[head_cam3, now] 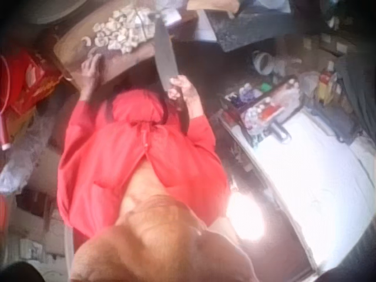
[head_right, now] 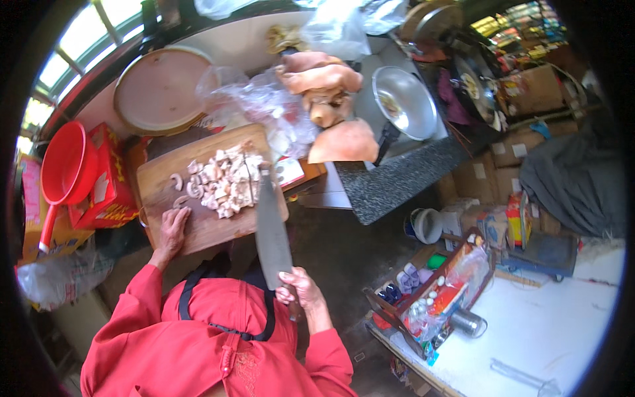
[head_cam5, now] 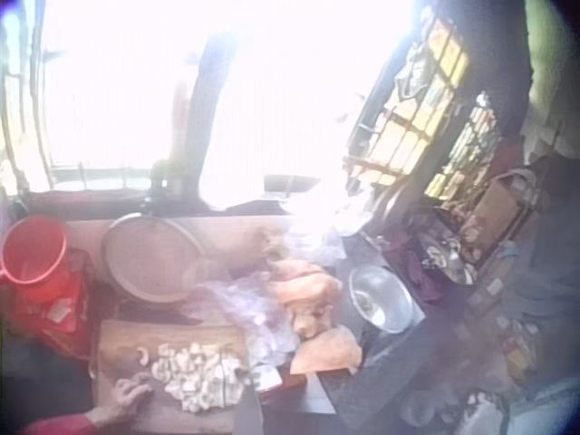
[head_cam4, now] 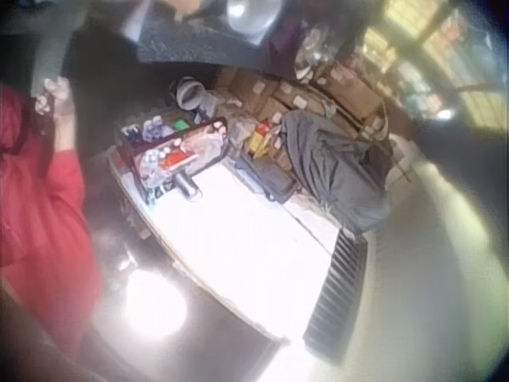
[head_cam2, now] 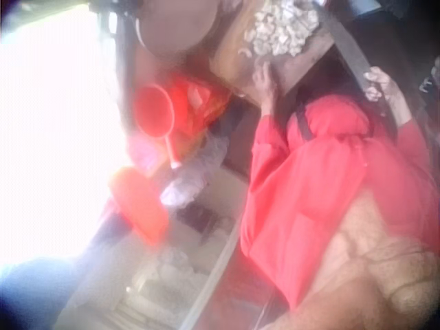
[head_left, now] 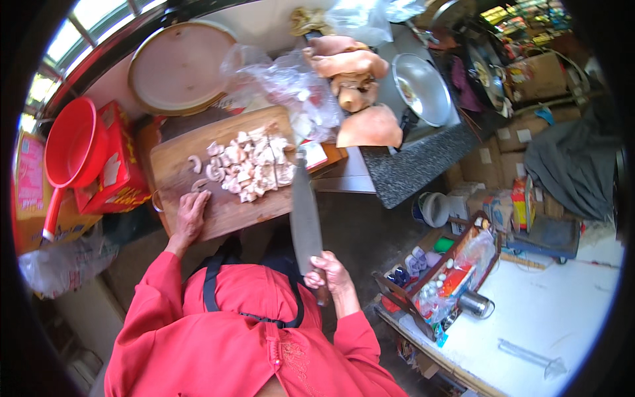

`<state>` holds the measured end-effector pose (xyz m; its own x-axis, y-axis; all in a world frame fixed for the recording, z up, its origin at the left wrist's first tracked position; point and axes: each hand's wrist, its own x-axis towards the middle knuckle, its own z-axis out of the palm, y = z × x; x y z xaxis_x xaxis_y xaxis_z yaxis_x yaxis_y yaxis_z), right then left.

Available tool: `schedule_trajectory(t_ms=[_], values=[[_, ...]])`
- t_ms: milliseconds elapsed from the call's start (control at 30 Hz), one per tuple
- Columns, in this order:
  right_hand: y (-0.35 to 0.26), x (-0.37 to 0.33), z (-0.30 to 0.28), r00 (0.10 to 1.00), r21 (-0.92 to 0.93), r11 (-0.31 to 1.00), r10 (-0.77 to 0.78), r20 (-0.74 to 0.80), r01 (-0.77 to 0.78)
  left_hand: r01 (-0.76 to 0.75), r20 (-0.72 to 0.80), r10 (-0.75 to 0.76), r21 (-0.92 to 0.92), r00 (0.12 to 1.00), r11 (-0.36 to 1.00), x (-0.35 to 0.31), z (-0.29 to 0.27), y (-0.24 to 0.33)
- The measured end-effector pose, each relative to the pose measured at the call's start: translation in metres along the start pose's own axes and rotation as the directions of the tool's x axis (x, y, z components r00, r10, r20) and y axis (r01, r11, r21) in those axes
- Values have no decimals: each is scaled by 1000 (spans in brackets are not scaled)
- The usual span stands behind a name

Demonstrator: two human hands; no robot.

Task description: The person uses a knife to cut pieces of meat on a wooden cutting board. The person repeatedly slices the meat into smaller pieces and occasionally adjusts the pieces on the board.

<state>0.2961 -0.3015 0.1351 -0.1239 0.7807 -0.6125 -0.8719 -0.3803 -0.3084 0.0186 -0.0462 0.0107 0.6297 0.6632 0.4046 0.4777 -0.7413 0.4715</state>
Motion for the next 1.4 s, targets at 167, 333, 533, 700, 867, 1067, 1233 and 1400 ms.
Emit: schedule_trajectory(t_ms=[167, 333, 533, 700, 867, 1067, 1233, 1400], values=[[-51, -75, -5, 794, -167, 911, -412, -446, 378, -15, 2, 15, 28, 1000, 1000, 0, 3, -1], [-133, -101, -21, 474, -851, 507, -789, -392, 140, 6, 27, -7, 52, 1000, 999, -1, 2, -1], [-210, -88, -46, 260, -822, 84, -927, -272, -563, 22, 13, -23, 52, 1000, 998, 1, 5, 1], [-224, -82, -56, 293, -616, -214, -956, -29, -758, 47, 18, -48, 56, 999, 997, 1, 4, 2], [-233, -73, -71, 311, -378, -317, -947, 79, -870, 45, 8, -46, 53, 999, 998, 0, 4, 2], [-243, -77, -72, 423, -130, -428, -904, 60, -894, 26, 12, -27, 43, 1000, 999, 1, 1, 2], [-253, -88, -51, 435, -82, -433, -901, -5, -898, 55, 11, -55, -7, 998, 998, 5, -1, 6], [-238, -111, -51, 382, -650, -166, -900, -207, -742, 57, -69, -62, -66, 996, 996, 0, -5, 5]])
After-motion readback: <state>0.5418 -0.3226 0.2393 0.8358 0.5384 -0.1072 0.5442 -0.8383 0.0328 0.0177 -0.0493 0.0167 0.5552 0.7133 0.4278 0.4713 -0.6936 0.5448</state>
